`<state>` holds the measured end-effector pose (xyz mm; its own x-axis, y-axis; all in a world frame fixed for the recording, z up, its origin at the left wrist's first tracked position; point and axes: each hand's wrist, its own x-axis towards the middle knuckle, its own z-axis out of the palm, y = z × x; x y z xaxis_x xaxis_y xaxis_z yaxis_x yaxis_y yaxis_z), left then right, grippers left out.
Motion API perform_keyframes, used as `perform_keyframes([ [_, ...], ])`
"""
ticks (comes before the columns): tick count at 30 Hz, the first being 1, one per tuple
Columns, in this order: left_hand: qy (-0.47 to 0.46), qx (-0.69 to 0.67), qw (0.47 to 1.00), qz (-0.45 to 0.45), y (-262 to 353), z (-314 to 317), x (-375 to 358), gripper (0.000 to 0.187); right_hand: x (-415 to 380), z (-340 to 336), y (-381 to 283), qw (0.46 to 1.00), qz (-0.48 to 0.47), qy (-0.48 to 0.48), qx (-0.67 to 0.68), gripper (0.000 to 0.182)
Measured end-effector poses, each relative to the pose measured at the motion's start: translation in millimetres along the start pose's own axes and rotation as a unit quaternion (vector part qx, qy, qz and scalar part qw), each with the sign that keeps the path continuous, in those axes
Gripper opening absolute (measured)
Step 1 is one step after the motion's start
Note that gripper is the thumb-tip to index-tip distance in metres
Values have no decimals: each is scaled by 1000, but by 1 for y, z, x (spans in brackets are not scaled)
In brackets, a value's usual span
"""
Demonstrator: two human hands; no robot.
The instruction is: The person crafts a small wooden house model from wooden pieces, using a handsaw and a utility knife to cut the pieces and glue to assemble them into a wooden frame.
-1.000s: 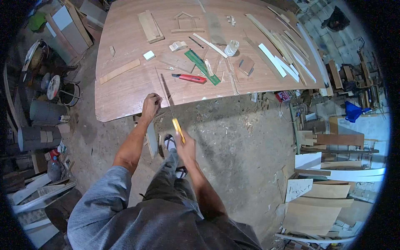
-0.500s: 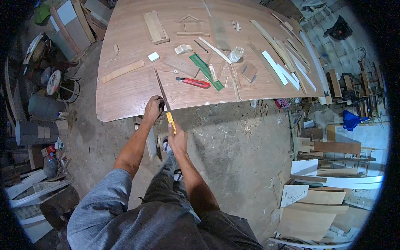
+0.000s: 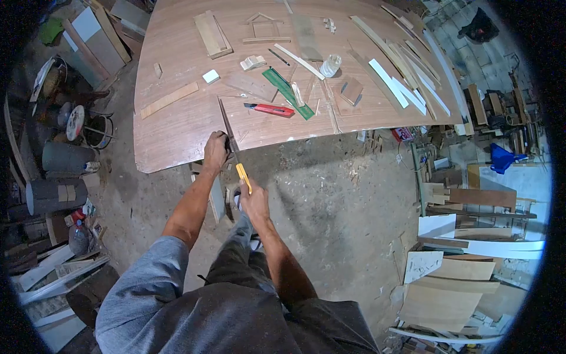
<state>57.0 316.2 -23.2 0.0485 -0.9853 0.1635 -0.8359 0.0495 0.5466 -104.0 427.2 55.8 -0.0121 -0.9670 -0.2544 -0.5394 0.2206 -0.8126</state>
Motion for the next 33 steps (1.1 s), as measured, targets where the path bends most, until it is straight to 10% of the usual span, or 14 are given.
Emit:
perform_keyframes([
  [33, 26, 23, 999, 37, 10, 2, -19, 18, -82, -10, 46, 998, 58, -3, -8, 29],
])
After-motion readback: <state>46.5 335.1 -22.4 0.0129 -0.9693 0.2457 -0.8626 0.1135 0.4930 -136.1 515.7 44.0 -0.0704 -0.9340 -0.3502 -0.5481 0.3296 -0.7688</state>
